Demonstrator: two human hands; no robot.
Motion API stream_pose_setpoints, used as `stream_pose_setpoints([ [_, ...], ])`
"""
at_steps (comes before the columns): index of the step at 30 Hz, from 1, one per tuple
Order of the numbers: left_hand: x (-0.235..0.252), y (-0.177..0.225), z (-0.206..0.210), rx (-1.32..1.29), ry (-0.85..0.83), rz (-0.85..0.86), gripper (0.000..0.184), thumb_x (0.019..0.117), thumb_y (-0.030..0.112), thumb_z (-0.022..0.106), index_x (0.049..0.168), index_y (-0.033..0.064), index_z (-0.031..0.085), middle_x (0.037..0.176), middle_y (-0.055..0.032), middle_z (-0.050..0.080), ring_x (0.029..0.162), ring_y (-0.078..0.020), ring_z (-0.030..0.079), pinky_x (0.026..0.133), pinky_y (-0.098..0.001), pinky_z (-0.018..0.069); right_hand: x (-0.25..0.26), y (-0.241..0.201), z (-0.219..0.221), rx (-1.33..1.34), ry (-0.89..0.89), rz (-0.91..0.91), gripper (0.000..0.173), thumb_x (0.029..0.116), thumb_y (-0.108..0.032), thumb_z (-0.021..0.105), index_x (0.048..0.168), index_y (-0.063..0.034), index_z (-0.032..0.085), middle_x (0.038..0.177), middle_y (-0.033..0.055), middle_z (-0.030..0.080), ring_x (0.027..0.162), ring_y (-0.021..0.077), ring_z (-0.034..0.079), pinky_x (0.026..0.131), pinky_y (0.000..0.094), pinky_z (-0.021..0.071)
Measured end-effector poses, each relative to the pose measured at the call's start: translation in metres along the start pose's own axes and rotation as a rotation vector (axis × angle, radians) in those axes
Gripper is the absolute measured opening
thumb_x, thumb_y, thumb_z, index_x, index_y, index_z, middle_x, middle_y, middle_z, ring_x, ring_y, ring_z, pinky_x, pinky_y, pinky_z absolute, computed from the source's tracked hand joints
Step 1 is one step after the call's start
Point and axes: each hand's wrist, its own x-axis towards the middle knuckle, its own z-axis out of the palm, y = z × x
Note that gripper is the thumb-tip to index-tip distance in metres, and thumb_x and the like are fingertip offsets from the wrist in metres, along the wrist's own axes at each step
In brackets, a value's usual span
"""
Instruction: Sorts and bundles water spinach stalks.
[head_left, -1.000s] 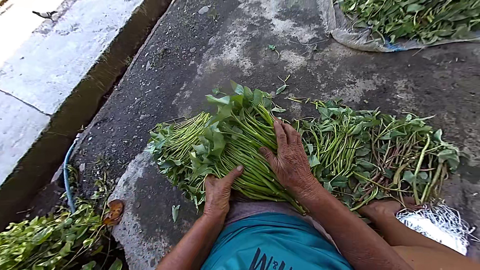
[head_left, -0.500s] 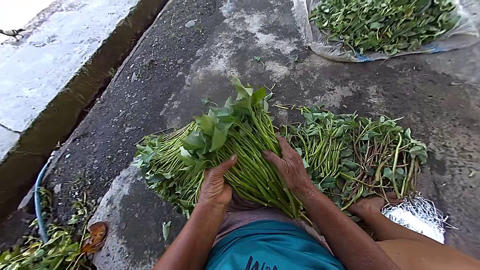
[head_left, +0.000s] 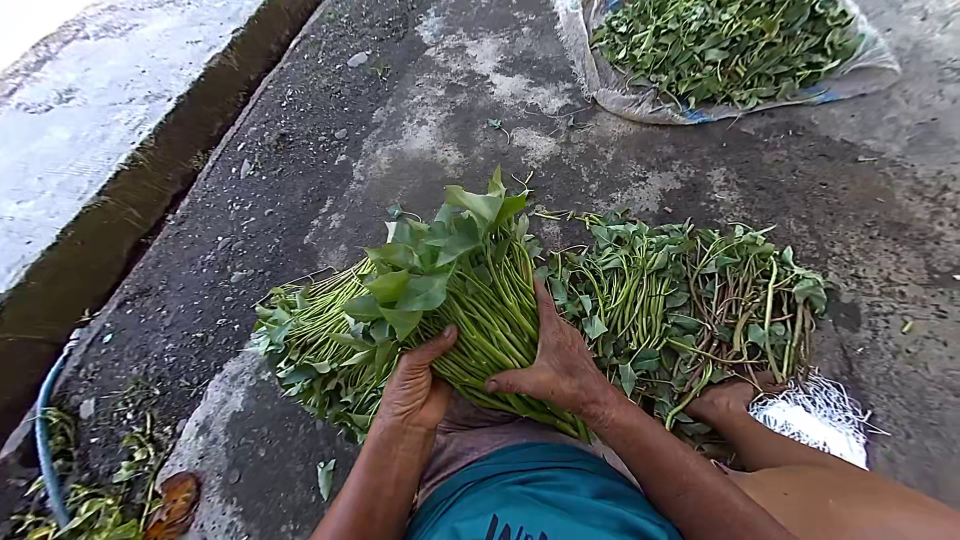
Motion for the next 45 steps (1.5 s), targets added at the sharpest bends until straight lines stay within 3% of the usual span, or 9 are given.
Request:
stream_pose_setpoints([
  [6,0.007,-0.01,-0.006,-0.049,-0.162,0.099,0.052,0.0596,0.025,0.097,0.101,0.0075,0.07,0.094,-0.0078,0.076,0.092,-0.0161,0.074,0.084,-0.036,0.0632,-0.003,0.006,0.001,0.147,-0.057,-0.111,0.13,0.0549,-0.05,0.09,0.152,0.0118,0.03,0.125,0.02,0.068,0.114,0.0235,0.068,0.096,0.0436,0.0569],
  [11,0.015,-0.014,-0.022,0.084,-0.073,0.206,0.053,0.0746,0.029,0.09,0.112,0.0056,0.061,0.097,-0.0049,0.074,0.094,-0.0134,0.073,0.086,-0.0349,0.0622,-0.003,-0.004,0.009,-0.063,0.015,-0.128,0.12,0.0587,-0.045,0.09,0.151,0.011,0.036,0.121,0.0203,0.07,0.104,0.0312,0.072,0.084,0.0508,0.0601],
  [16,-0.002,0.012,-0.095,0.956,-0.029,-0.073,0.125,0.0648,0.086,0.071,0.146,-0.0042,0.039,0.133,-0.0068,0.061,0.121,-0.0109,0.06,0.102,-0.033,0.0527,0.003,-0.015,0.016,-0.355,-0.044,-0.104,0.113,0.0632,-0.046,0.085,0.152,0.007,0.041,0.125,0.0236,0.067,0.103,0.0367,0.07,0.081,0.0518,0.0578],
  [19,-0.019,0.053,-0.112,1.601,-0.353,-0.41,0.095,0.0765,0.066,0.076,0.138,-0.0031,0.058,0.133,-0.0199,0.065,0.123,-0.0313,0.063,0.106,-0.0516,0.0491,0.007,-0.023,0.014,-0.393,-0.142,-0.052,0.114,0.0657,-0.045,0.084,0.156,0.0032,0.036,0.128,0.0227,0.064,0.106,0.0372,0.068,0.083,0.0524,0.0562],
  [22,-0.042,0.065,-0.077,1.699,-0.714,0.247,0.044,0.0948,0.048,0.067,0.111,0.0083,0.076,0.1,-0.0047,0.077,0.091,-0.0119,0.074,0.083,-0.0341,0.0622,0.009,-0.024,0.014,-0.401,-0.16,-0.041,0.114,0.0665,-0.047,0.083,0.157,0.002,0.034,0.128,0.023,0.064,0.106,0.0376,0.068,0.084,0.0529,0.0559],
  [28,0.012,0.018,0.017,1.728,-0.985,1.038,0.087,0.1003,0.073,0.03,0.145,0.0019,0.053,0.146,-0.0243,0.056,0.141,-0.0392,0.049,0.118,-0.0623,0.0325,0.001,-0.018,0.019,-0.308,-0.017,-0.154,0.069,0.0828,-0.038,0.074,0.133,0.0071,0.061,0.115,0.0258,0.069,0.099,0.04,0.071,0.077,0.0549,0.0568],
  [33,0.079,0.021,0.012,2.073,-0.927,1.172,0.093,0.0965,0.08,0.016,0.139,0.0133,0.065,0.143,-0.0108,0.062,0.146,-0.0388,0.043,0.115,-0.0808,0.0107,0.004,-0.017,0.011,-0.395,-0.141,-0.043,0.114,0.0671,-0.053,0.082,0.155,0.004,0.037,0.133,0.027,0.059,0.11,0.0406,0.065,0.083,0.0548,0.0547],
  [41,0.085,0.032,-0.008,2.113,-0.643,1.197,0.097,0.0926,0.085,0.017,0.099,0.0065,0.073,0.087,-0.0191,0.067,0.093,-0.0447,0.067,0.105,-0.0827,0.0225,-0.007,-0.007,0.01,-0.369,-0.025,-0.121,0.111,0.0671,-0.058,0.084,0.157,-0.0081,0.041,0.133,0.0278,0.059,0.109,0.0439,0.064,0.081,0.0556,0.0546],
  [45,0.091,0.033,-0.023,2.152,-0.57,1.124,0.1,0.0937,0.082,0.014,0.12,0.0022,0.067,0.099,-0.0255,0.068,0.103,-0.0524,0.064,0.101,-0.0845,0.0233,-0.005,-0.004,0.016,-0.41,-0.048,-0.16,0.108,0.0748,-0.065,0.077,0.156,-0.0024,0.041,0.141,0.0269,0.056,0.114,0.0441,0.063,0.084,0.0575,0.053],
])
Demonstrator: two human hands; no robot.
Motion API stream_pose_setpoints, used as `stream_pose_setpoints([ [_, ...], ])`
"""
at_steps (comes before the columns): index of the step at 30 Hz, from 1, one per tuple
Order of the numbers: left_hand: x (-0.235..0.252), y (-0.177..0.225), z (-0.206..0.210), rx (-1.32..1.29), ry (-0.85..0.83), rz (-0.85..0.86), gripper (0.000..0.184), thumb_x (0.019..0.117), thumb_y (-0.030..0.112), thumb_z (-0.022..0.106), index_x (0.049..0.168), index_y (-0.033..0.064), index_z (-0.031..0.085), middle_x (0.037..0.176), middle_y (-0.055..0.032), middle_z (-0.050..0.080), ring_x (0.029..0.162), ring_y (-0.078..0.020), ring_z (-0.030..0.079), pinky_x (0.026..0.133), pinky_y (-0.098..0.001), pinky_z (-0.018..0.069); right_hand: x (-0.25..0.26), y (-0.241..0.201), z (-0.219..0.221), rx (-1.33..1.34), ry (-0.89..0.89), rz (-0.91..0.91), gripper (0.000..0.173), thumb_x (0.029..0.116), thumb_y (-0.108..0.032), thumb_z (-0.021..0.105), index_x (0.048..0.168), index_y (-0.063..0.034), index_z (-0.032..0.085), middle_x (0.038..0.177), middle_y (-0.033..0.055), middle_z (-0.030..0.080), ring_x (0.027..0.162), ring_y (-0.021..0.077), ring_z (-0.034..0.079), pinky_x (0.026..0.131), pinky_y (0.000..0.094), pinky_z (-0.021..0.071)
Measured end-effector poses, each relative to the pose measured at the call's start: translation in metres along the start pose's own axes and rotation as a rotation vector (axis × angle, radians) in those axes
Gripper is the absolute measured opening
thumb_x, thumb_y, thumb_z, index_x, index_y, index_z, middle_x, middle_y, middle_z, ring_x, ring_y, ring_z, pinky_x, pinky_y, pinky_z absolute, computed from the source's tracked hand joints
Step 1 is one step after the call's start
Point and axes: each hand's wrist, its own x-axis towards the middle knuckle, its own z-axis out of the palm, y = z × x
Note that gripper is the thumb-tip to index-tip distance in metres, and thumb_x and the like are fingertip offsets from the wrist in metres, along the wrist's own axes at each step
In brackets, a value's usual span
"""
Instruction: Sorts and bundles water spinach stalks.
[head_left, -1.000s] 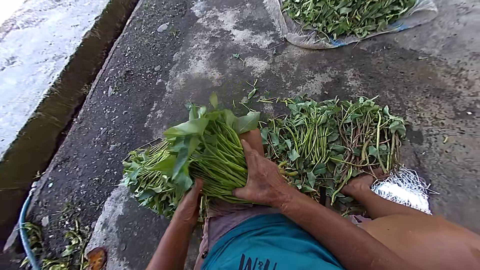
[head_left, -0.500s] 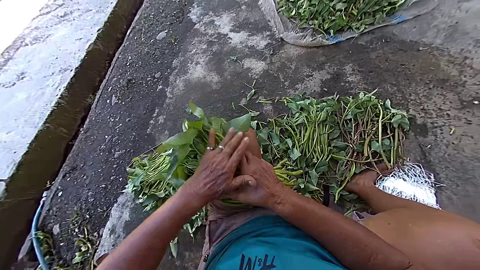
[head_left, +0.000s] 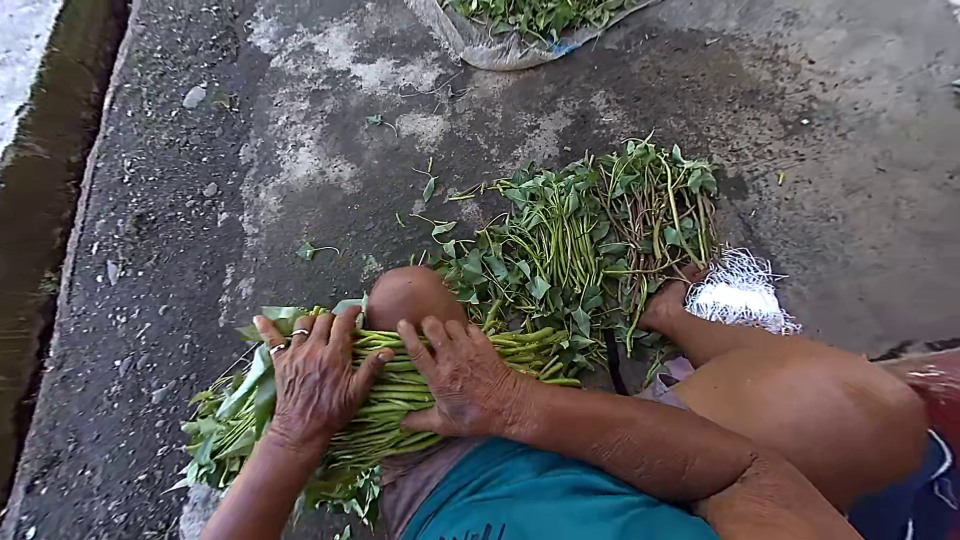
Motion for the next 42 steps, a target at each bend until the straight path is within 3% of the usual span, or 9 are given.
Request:
stream_pose_setpoints([
  [6,0.045,0.041,-0.066,-0.18,0.109,0.038,0.092,0.0971,0.079,0.028,0.15,0.0062,0.048,0.16,-0.0246,0.036,0.155,-0.0469,0.016,0.117,-0.0755,0.003,0.01,-0.006,-0.005,0.051,-0.139,-0.029,0.103,0.081,-0.061,0.076,0.156,-0.0003,0.039,0.149,0.0291,0.048,0.118,0.047,0.059,0.089,0.0615,0.0487],
  [10,0.123,0.073,-0.061,-0.904,0.07,0.027,0.084,0.1007,0.073,0.028,0.142,0.0046,0.055,0.15,-0.0081,0.052,0.143,-0.0153,0.044,0.119,-0.0381,0.0351,0.014,-0.008,-0.003,0.071,-0.147,-0.062,0.103,0.0815,-0.059,0.076,0.157,-0.0001,0.038,0.148,0.0281,0.049,0.117,0.0451,0.059,0.086,0.0571,0.0499],
  [13,0.172,0.075,-0.002,-1.295,-0.044,-0.297,0.061,0.1102,0.049,0.025,0.129,0.0044,0.062,0.124,-0.0064,0.069,0.113,-0.0168,0.067,0.096,-0.0368,0.055,0.014,-0.001,0.001,0.087,-0.109,-0.098,0.094,0.0783,-0.06,0.077,0.146,0.0009,0.053,0.145,0.0277,0.052,0.115,0.0444,0.06,0.082,0.0553,0.0516],
  [17,0.177,0.051,0.052,-1.025,-0.172,-0.293,0.041,0.1061,0.041,0.052,0.12,0.0063,0.069,0.11,-0.0075,0.073,0.103,-0.0133,0.069,0.093,-0.0377,0.0552,0.029,0.042,-0.035,0.34,-0.274,-0.17,0.092,0.074,-0.049,0.089,0.145,-0.0006,0.055,0.145,0.023,0.054,0.124,0.0392,0.059,0.101,0.0584,0.0485],
  [19,0.174,0.05,0.052,-0.924,-0.143,-0.247,0.037,0.1056,0.039,0.054,0.119,0.0071,0.069,0.106,-0.006,0.072,0.098,-0.0104,0.069,0.092,-0.0357,0.0552,0.044,0.098,-0.044,0.522,-0.27,-0.063,0.054,0.0864,-0.03,0.083,0.128,0.0011,0.068,0.124,0.0225,0.067,0.117,0.036,0.063,0.103,0.0574,0.047],
  [24,0.176,0.058,0.054,-0.775,-0.149,-0.098,0.038,0.1036,0.036,0.058,0.124,0.0055,0.067,0.108,-0.0087,0.073,0.095,-0.0114,0.071,0.087,-0.0344,0.0579,0.04,0.296,0.049,0.367,-0.036,0.826,0.031,0.1017,-0.022,0.057,0.115,0.0023,0.071,0.118,0.0263,0.068,0.116,0.0438,0.063,0.098,0.0652,0.0484],
  [28,0.177,0.056,0.056,-0.742,-0.197,-0.065,0.039,0.1026,0.038,0.059,0.124,0.0063,0.068,0.108,-0.0054,0.073,0.097,-0.0097,0.071,0.09,-0.0341,0.0584,0.013,0.332,0.097,0.339,-0.101,1.195,0.034,0.1031,-0.02,0.053,0.127,0.0011,0.065,0.128,0.0269,0.065,0.125,0.0426,0.06,0.104,0.0617,0.0461],
  [34,0.178,0.054,0.058,-0.785,-0.218,-0.081,0.039,0.1009,0.037,0.061,0.123,0.0053,0.067,0.108,-0.0039,0.073,0.097,-0.006,0.071,0.09,-0.0273,0.0582,0.007,0.337,0.127,0.345,-0.188,1.248,0.044,0.098,-0.027,0.063,0.137,-0.0068,0.062,0.134,0.0226,0.064,0.129,0.0395,0.058,0.108,0.0602,0.0437],
  [42,0.181,0.057,0.05,-0.963,-0.151,-0.257,0.025,0.0974,0.015,0.068,0.12,0.0051,0.067,0.103,-0.0025,0.073,0.089,-0.0044,0.07,0.082,-0.0232,0.0588,0.015,0.335,0.101,0.714,0.18,0.904,0.025,0.0853,-0.003,0.078,0.108,0.0047,0.07,0.103,0.0198,0.07,0.097,0.0296,0.067,0.092,0.049,0.053],
])
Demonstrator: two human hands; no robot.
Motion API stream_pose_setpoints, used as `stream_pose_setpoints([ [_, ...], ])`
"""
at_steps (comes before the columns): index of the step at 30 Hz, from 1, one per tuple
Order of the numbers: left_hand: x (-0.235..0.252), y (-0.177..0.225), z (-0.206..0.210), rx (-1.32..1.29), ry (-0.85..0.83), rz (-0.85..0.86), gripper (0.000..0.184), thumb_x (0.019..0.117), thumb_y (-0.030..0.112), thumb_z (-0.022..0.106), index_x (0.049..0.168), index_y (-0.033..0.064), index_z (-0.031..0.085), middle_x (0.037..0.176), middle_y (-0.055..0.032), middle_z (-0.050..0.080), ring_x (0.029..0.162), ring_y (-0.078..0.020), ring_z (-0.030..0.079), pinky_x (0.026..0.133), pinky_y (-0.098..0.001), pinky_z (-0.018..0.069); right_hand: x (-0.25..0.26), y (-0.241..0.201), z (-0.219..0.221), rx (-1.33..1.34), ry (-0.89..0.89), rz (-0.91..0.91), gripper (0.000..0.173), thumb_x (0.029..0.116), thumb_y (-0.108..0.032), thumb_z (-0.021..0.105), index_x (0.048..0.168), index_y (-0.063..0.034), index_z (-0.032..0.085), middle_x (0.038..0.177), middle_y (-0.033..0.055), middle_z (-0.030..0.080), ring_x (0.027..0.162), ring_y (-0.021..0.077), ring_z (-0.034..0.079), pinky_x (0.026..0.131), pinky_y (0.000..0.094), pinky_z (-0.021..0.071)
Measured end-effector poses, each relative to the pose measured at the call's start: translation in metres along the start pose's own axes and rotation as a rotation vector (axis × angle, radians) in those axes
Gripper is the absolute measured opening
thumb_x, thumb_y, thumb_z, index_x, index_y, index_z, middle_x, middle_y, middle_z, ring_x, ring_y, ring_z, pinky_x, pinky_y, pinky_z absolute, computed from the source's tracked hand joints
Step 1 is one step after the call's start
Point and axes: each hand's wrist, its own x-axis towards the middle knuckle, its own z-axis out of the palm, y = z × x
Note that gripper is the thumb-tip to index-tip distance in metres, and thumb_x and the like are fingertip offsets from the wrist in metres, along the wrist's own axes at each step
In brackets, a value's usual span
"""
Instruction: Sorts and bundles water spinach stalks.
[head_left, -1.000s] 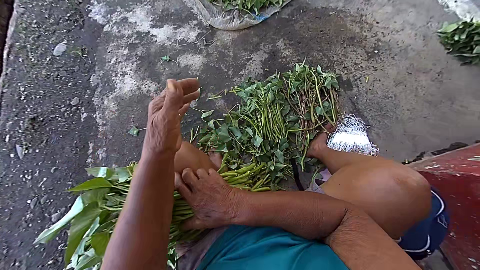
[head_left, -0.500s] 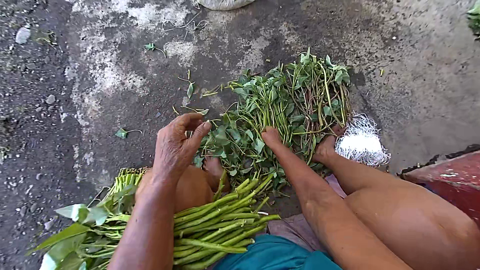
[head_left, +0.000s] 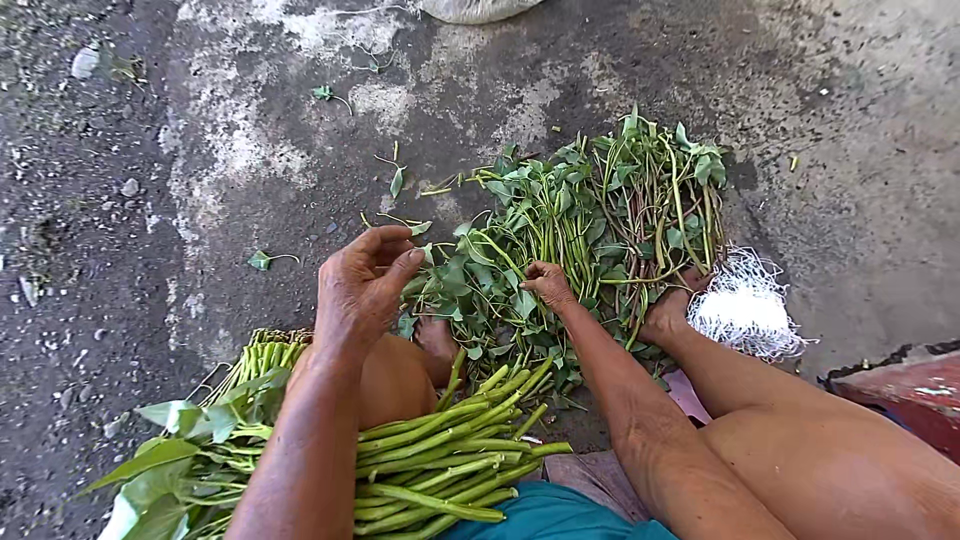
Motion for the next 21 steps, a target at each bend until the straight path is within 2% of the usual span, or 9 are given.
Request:
stream_pose_setpoints([
  [3,0.0,-0.001,0.001,-0.177,0.101,-0.064,0.021,0.0963,0.005,0.067,0.117,0.0016,0.066,0.098,-0.0043,0.072,0.083,-0.009,0.071,0.079,-0.0282,0.062,-0.012,-0.041,-0.004,0.088,-0.009,-0.208,0.024,0.0823,0.001,0.079,0.104,0.0063,0.069,0.097,0.0179,0.071,0.088,0.0244,0.068,0.086,0.0438,0.0567],
  [6,0.0,0.0,0.002,-0.283,0.145,-0.124,0.02,0.097,0.002,0.066,0.117,-0.0004,0.065,0.097,-0.0061,0.071,0.078,-0.0117,0.071,0.076,-0.0306,0.0625,-0.038,-0.09,-0.002,0.099,0.004,-0.444,0.022,0.0801,0.001,0.08,0.099,0.0061,0.071,0.091,0.015,0.072,0.082,0.0191,0.069,0.081,0.0378,0.0585],
  [9,-0.001,0.002,0.002,-0.337,0.175,-0.201,0.029,0.0962,0.005,0.069,0.124,0.0,0.061,0.097,-0.008,0.071,0.078,-0.0149,0.072,0.075,-0.0324,0.0632,-0.061,-0.12,0.006,0.064,0.036,-0.753,0.018,0.0797,-0.003,0.079,0.095,0.0042,0.073,0.088,0.0116,0.072,0.077,0.0139,0.068,0.076,0.0318,0.0584],
  [11,-0.004,0.003,-0.001,-0.352,0.195,-0.246,0.036,0.0955,0.006,0.071,0.127,0.0018,0.056,0.101,-0.0097,0.07,0.08,-0.0173,0.073,0.075,-0.0341,0.0635,-0.075,-0.135,0.016,0.068,0.038,-0.872,0.016,0.0801,-0.004,0.078,0.093,0.0044,0.073,0.086,0.0121,0.071,0.077,0.0145,0.067,0.075,0.0317,0.0571],
  [16,-0.011,0.007,0.002,-0.433,0.226,-0.254,0.032,0.0958,0.002,0.068,0.125,0.0044,0.053,0.101,-0.0093,0.068,0.078,-0.0194,0.073,0.073,-0.0378,0.0651,-0.103,-0.144,0.038,0.188,-0.002,-0.961,0.012,0.0796,-0.001,0.079,0.088,0.0052,0.073,0.083,0.0121,0.071,0.079,0.0166,0.068,0.077,0.0337,0.0588],
  [18,-0.011,0.007,0.0,-0.538,0.21,-0.261,0.031,0.0973,0.0,0.064,0.125,0.0065,0.054,0.099,-0.0083,0.07,0.079,-0.0215,0.074,0.072,-0.0396,0.066,-0.106,-0.147,0.042,0.224,-0.099,-0.963,0.013,0.0803,0.001,0.078,0.09,0.0069,0.073,0.083,0.0128,0.071,0.079,0.0154,0.068,0.076,0.0317,0.0586],
  [21,-0.011,0.008,-0.001,-0.594,0.234,-0.244,0.028,0.0959,-0.006,0.062,0.119,0.0085,0.055,0.088,-0.0032,0.07,0.073,-0.0183,0.074,0.07,-0.0368,0.0658,-0.091,-0.144,0.027,0.223,-0.327,-0.767,0.021,0.0847,-0.003,0.076,0.101,0.0094,0.072,0.095,0.0161,0.071,0.086,0.0173,0.066,0.081,0.0331,0.0552],
])
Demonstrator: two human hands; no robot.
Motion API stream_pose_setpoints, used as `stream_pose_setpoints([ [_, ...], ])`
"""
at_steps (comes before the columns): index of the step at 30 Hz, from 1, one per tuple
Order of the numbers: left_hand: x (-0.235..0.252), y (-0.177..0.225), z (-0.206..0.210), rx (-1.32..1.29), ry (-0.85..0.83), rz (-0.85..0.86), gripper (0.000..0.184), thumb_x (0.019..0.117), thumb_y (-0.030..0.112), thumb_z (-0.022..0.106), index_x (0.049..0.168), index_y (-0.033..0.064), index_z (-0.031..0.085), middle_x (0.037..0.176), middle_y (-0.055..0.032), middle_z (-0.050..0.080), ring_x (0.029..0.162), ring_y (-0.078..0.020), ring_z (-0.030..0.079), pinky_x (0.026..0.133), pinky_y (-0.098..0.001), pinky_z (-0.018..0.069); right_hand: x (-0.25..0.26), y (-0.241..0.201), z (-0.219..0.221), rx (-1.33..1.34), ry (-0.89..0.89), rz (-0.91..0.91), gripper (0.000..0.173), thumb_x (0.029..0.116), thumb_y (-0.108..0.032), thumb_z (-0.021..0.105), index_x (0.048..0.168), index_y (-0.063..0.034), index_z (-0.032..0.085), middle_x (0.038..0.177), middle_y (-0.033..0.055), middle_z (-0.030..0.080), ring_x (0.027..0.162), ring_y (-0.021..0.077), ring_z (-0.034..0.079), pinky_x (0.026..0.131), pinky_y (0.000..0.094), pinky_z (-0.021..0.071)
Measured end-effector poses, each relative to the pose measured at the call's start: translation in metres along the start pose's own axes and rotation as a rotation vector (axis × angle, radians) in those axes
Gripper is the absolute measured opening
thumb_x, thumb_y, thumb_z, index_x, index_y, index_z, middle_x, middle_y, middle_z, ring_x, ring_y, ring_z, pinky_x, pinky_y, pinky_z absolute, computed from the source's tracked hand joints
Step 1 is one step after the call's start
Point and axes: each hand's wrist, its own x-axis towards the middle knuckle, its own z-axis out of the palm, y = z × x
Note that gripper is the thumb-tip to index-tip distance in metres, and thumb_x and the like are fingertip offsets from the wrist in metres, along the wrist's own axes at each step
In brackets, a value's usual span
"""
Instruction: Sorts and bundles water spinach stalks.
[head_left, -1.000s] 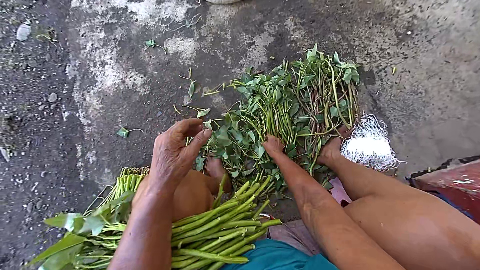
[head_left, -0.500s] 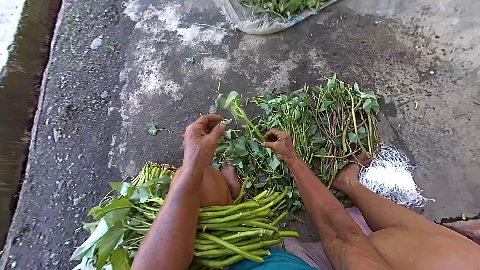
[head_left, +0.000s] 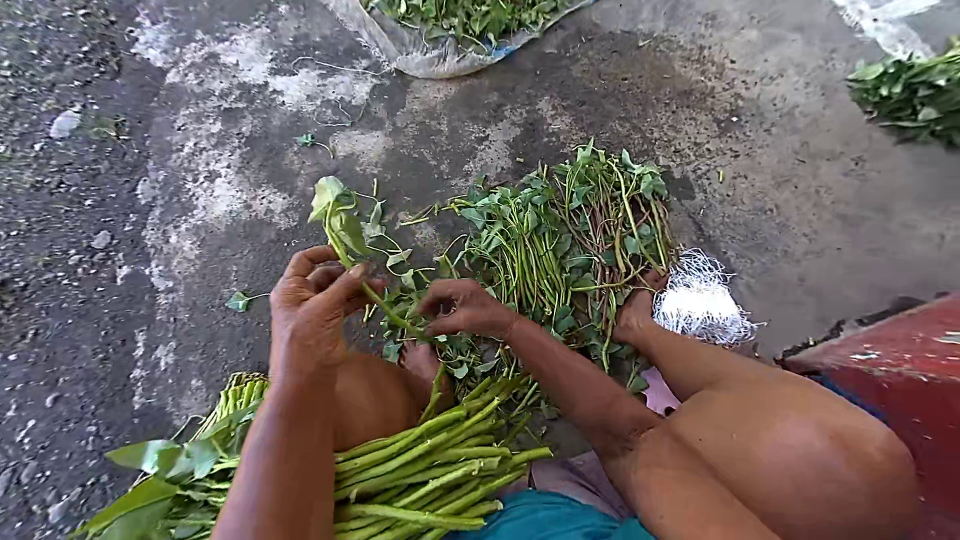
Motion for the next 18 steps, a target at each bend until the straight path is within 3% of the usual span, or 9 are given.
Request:
stream_pose_setpoints([
  [2,0.002,0.0,-0.001,-0.001,0.017,0.012,0.032,0.0955,-0.009,0.06,0.123,0.0067,0.057,0.087,-0.0021,0.069,0.072,-0.0161,0.073,0.07,-0.0351,0.0656,0.001,0.037,-0.026,-0.052,0.099,0.223,0.023,0.0899,-0.009,0.075,0.108,0.0053,0.072,0.108,0.0176,0.069,0.095,0.0242,0.067,0.087,0.0421,0.0565],
  [4,0.003,0.0,-0.002,0.01,0.007,0.008,0.039,0.0955,-0.011,0.058,0.132,0.0044,0.058,0.09,-0.0032,0.069,0.073,-0.0153,0.072,0.07,-0.0333,0.065,-0.005,0.083,-0.059,-0.238,0.29,0.516,0.031,0.0965,-0.024,0.072,0.117,-0.0017,0.072,0.121,0.0197,0.066,0.106,0.0327,0.066,0.092,0.0514,0.0549],
  [6,0.004,0.0,-0.003,0.029,-0.014,0.009,0.034,0.096,-0.011,0.055,0.127,0.0033,0.062,0.091,-0.0034,0.07,0.074,-0.015,0.072,0.07,-0.0323,0.0643,-0.012,0.119,-0.084,-0.418,0.363,0.785,0.04,0.0964,-0.03,0.072,0.127,-0.0049,0.07,0.133,0.0256,0.06,0.123,0.0425,0.058,0.102,0.0606,0.0478],
  [8,0.007,-0.001,-0.003,0.035,-0.037,-0.003,0.029,0.0966,-0.011,0.054,0.119,0.0051,0.062,0.094,-0.0036,0.07,0.076,-0.0155,0.073,0.071,-0.0334,0.0652,-0.017,0.137,-0.096,-0.565,0.318,0.928,0.046,0.0946,-0.028,0.074,0.135,-0.0076,0.066,0.144,0.0264,0.052,0.132,0.0447,0.051,0.106,0.0617,0.0448],
  [10,0.008,-0.002,-0.003,0.034,-0.068,-0.012,0.028,0.097,-0.011,0.051,0.115,0.008,0.06,0.096,-0.0023,0.069,0.077,-0.0144,0.073,0.072,-0.0329,0.0655,-0.017,0.139,-0.098,-0.685,0.21,0.982,0.051,0.0947,-0.024,0.073,0.141,-0.0052,0.061,0.151,0.026,0.046,0.139,0.0461,0.043,0.108,0.0635,0.0416],
  [12,0.01,-0.004,-0.004,0.028,-0.087,-0.011,0.029,0.0965,-0.01,0.052,0.117,0.008,0.062,0.088,-0.0009,0.07,0.072,-0.0131,0.072,0.07,-0.0315,0.0647,-0.015,0.144,-0.098,-0.776,0.142,0.967,0.051,0.0962,-0.021,0.069,0.141,0.0001,0.058,0.149,0.0252,0.049,0.142,0.0451,0.042,0.11,0.0629,0.0399],
  [18,0.009,0.004,0.004,0.006,-0.034,-0.101,0.024,0.1064,0.003,0.046,0.122,0.0043,0.064,0.085,-0.0021,0.068,0.072,-0.0142,0.071,0.073,-0.0363,0.0649,-0.009,0.146,-0.099,-0.719,0.287,0.988,0.032,0.0959,-0.015,0.067,0.125,-0.0018,0.069,0.132,0.0219,0.064,0.127,0.0394,0.058,0.106,0.0576,0.0461],
])
